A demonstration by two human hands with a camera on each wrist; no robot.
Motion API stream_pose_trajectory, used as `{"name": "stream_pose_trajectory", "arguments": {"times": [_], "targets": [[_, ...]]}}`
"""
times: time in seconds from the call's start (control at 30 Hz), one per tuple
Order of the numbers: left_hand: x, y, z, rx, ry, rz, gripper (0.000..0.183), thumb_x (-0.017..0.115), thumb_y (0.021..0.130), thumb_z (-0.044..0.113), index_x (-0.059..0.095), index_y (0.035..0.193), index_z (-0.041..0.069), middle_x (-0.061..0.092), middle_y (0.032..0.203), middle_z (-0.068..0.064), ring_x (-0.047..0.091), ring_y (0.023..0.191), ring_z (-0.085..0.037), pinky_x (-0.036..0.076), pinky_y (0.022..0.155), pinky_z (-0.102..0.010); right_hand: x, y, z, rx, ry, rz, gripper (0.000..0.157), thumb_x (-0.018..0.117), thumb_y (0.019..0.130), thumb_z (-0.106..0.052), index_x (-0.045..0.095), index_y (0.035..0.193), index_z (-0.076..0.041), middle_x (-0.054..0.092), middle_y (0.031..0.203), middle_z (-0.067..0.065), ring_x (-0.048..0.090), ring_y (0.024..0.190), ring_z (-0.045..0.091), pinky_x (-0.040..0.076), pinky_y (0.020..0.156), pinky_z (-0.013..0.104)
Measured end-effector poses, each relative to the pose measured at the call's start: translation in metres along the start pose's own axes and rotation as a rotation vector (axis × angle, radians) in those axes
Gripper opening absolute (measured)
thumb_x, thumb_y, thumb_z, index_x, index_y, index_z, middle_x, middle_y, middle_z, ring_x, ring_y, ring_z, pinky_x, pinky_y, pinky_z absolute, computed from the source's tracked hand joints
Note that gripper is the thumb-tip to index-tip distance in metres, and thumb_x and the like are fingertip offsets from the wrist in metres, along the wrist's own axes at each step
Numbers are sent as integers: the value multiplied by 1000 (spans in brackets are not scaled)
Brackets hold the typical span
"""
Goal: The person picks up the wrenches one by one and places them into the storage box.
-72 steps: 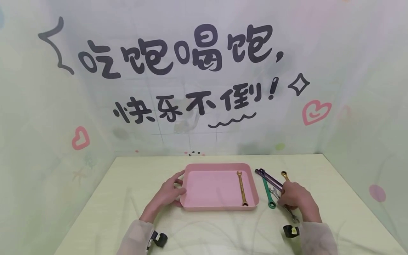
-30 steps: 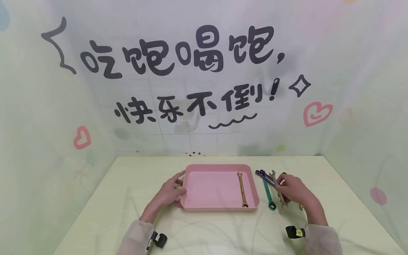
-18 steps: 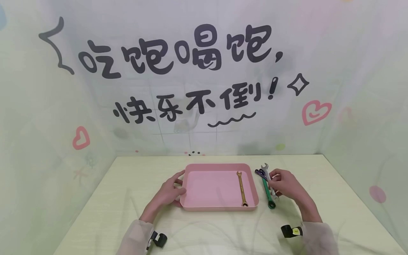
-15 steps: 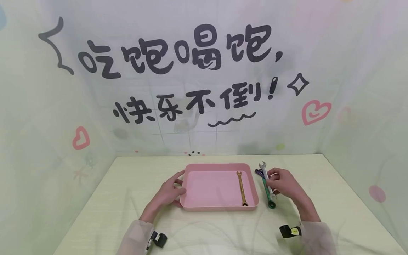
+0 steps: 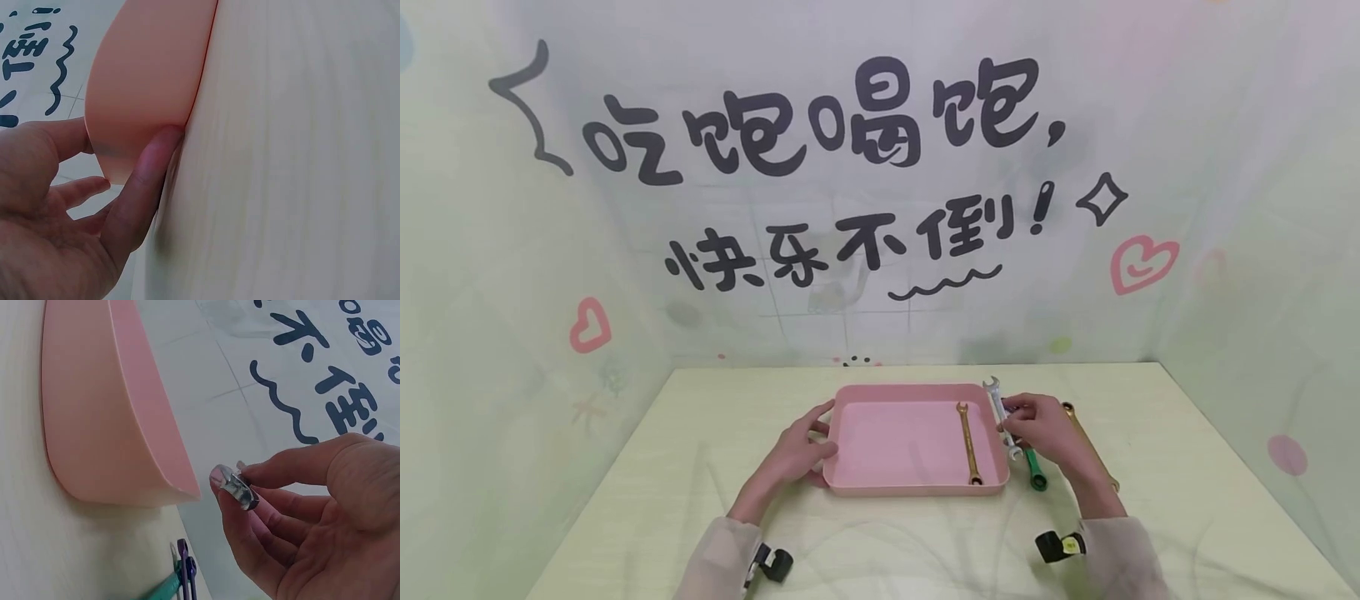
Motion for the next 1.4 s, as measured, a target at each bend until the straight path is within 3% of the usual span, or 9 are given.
{"name": "stream_pose_trajectory", "arguments": {"times": [0.3, 0.57, 0.93, 1.4], "targets": [[0, -1, -1, 9, -25, -19, 79, 67, 87, 2, 34, 156, 20, 52, 130, -22, 64, 84, -22, 63, 52, -42, 18, 4, -5, 4, 77, -8, 46, 68, 91, -7, 56, 132, 9, 73, 92, 21, 68, 71, 16, 63, 65, 31], [0, 0, 0, 10, -9, -11, 78, 67, 87, 4, 34, 156, 21, 53, 130, -20, 64, 84, -22, 64, 52, -41, 37, 5, -10, 19, 29, -11, 39, 67, 91, -6, 62, 127, 7, 72, 94, 17, 67, 72, 17, 60, 60, 29], [0, 0, -2, 7, -24, -15, 80, 67, 86, 4, 34, 156, 22, 53, 129, -20, 64, 83, -21, 63, 52, -42, 62, 9, -10, -16, -142, 89, 28, 72, 83, -3, 72, 110, 2, 73, 81, 8, 65, 68, 14, 57, 57, 26], [0, 0, -1, 11, -35, -16, 79, 67, 87, 4, 34, 156, 22, 53, 129, -20, 64, 81, -22, 63, 52, -43, 81, 7, -11, -20, -226, 34, 20, 72, 85, -5, 71, 103, 0, 69, 78, 5, 60, 63, 12, 53, 54, 22]]}}
Point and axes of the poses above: each hand's wrist, its own y-axis towards the middle knuckle, its own x-axis out of the palm, z = x × y, the point moved 1 cm from there along y, towards the middle knuckle
